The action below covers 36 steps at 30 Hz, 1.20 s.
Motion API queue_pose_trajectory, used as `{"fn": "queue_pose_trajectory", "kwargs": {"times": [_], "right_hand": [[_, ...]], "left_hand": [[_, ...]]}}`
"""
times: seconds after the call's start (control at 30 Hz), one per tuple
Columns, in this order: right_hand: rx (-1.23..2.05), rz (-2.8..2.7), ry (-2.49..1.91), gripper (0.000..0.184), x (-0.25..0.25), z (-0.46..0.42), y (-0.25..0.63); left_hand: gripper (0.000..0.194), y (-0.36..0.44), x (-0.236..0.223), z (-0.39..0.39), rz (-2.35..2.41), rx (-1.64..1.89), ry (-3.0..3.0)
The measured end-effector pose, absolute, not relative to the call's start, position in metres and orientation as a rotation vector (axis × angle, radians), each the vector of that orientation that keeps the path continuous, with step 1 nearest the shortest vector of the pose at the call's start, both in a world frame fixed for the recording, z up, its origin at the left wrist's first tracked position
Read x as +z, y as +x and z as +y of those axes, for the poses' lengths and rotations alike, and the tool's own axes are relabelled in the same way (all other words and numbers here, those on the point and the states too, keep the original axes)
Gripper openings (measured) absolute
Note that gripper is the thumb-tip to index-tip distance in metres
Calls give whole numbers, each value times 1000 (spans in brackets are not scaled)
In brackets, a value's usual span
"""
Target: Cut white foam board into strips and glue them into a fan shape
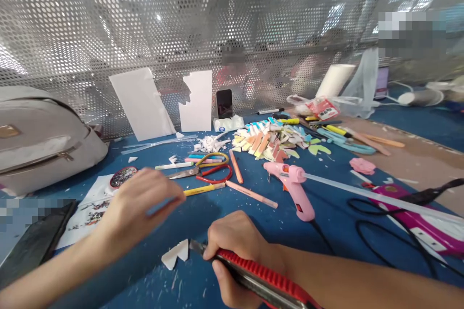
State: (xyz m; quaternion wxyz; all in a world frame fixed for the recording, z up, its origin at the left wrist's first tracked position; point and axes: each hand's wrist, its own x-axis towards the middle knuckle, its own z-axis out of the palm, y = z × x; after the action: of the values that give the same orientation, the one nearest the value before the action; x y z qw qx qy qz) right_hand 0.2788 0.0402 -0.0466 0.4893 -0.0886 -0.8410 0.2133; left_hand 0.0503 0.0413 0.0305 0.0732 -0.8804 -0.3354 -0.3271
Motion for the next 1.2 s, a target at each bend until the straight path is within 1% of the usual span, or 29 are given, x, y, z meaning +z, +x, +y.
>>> {"fn": "queue_pose_trajectory", "kwargs": {"times": [0.07,0.17,0.23,0.3,0.4,0.6,0.63,0.8,0.87,0.93,1.03,1.13,1.2], "right_hand": [[527,-2072,-197,18,-44,39,278],[540,-2108,-165,18,-41,37,278],[522,-2130,-154,19,-41,36,278],[498,-2153,-149,20,-41,36,279],[475,-2179,-131,22,-40,35,279],[462,-2189,-131,26,-35,34,277],[459,-2190,-132,26,-34,34,277],[452,-2176,-132,22,-37,35,276],[460,-2175,-146,22,-38,35,275],[459,-2194,-134,23,-38,35,275],[418,-2226,-91,24,-39,35,274],[382,-2252,-90,22,-40,35,274],[390,-2252,-94,20,-40,34,274]], "left_hand": [[13,56,45,82,-1026,-929,-2566],[10,70,51,146,-1111,-751,-2486],[18,79,48,176,-1157,-612,-2462],[27,82,44,190,-1163,-494,-2462],[32,74,45,178,-1155,-390,-2473],[20,17,54,96,-1195,-310,-2578],[17,7,51,82,-1214,-317,-2591],[27,-32,16,24,-1346,-322,-2634],[27,-40,2,10,-1369,-312,-2637],[28,-45,-4,5,-1402,-299,-2617],[31,-50,0,17,-1442,-299,-2583],[35,-48,15,49,-1481,-329,-2556],[32,-43,25,78,-1520,-373,-2529]]}}
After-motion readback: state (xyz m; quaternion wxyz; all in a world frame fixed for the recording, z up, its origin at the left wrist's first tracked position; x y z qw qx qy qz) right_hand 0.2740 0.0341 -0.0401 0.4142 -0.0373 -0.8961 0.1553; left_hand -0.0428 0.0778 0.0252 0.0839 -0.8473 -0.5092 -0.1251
